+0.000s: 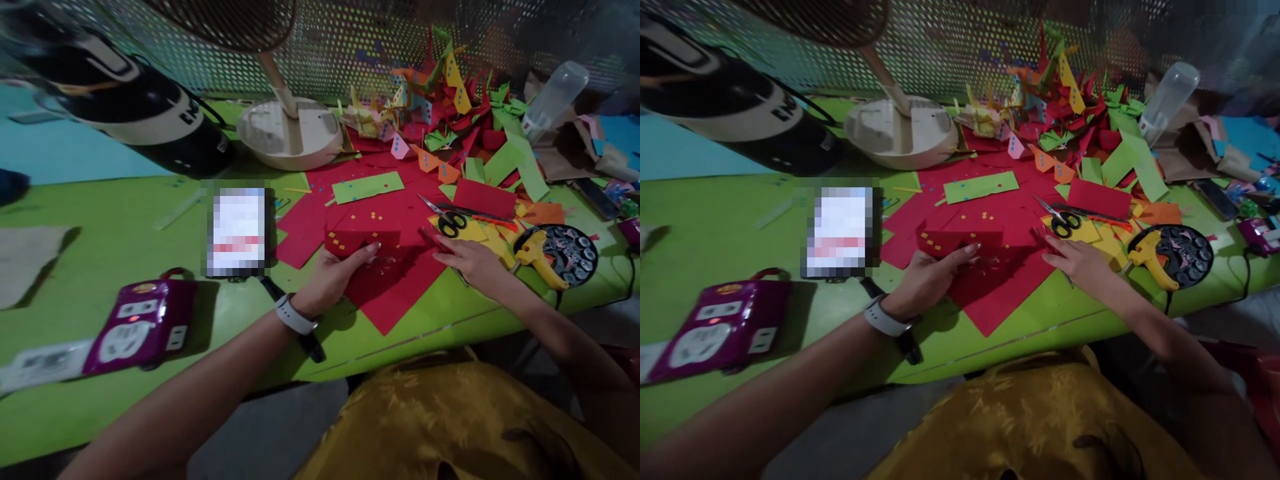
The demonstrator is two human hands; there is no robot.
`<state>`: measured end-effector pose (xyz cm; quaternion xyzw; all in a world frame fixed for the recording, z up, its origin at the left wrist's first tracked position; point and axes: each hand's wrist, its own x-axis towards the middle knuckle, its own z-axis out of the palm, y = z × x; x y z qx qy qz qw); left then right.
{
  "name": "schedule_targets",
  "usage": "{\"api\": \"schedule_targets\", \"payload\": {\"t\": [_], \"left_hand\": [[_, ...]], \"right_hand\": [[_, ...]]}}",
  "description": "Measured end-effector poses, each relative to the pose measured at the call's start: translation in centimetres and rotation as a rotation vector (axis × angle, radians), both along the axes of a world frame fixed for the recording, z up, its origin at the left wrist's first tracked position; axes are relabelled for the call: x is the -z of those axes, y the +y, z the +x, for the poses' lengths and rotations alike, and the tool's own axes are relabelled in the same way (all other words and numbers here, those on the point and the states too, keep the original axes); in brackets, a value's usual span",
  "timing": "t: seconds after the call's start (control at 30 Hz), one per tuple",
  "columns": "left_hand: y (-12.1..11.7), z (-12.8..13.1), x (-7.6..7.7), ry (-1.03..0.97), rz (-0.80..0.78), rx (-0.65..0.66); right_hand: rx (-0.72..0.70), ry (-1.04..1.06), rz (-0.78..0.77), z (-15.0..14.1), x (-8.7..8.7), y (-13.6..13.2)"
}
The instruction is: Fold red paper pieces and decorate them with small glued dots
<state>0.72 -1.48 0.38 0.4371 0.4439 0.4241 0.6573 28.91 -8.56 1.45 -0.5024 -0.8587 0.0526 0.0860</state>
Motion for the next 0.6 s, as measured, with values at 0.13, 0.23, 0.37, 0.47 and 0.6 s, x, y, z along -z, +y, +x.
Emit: {"api": "schedule_targets", "payload": {"t": [0.13, 0.23, 0.37, 0.47, 0.6], "left_hand": [[-0.1, -0.1, 0.1, 0.039, 0.008, 0.092], [-0.2, -0.2, -0.1, 0.078, 0.108, 0.126], [-0.3, -0.2, 0.2, 0.054, 0.158, 0.139], [-0.2, -0.2, 0.6, 0.036, 0.176, 0.152], [-0.2, -0.1, 0.6, 0.02, 0.178, 0.189]], "right_hand": [[0.06, 0.141, 0.12, 0.0, -0.5, 0.2], [0.092, 0.356, 0.161, -2.2, -1.7, 1.4], [0.101, 0.676, -0.002, -6.6, -2.7, 4.1], [0.13, 0.783, -0.138, -8.8, -2.5, 5.6], [0.179, 0.897, -0.117, -9.8, -1.8, 6.0]]}}
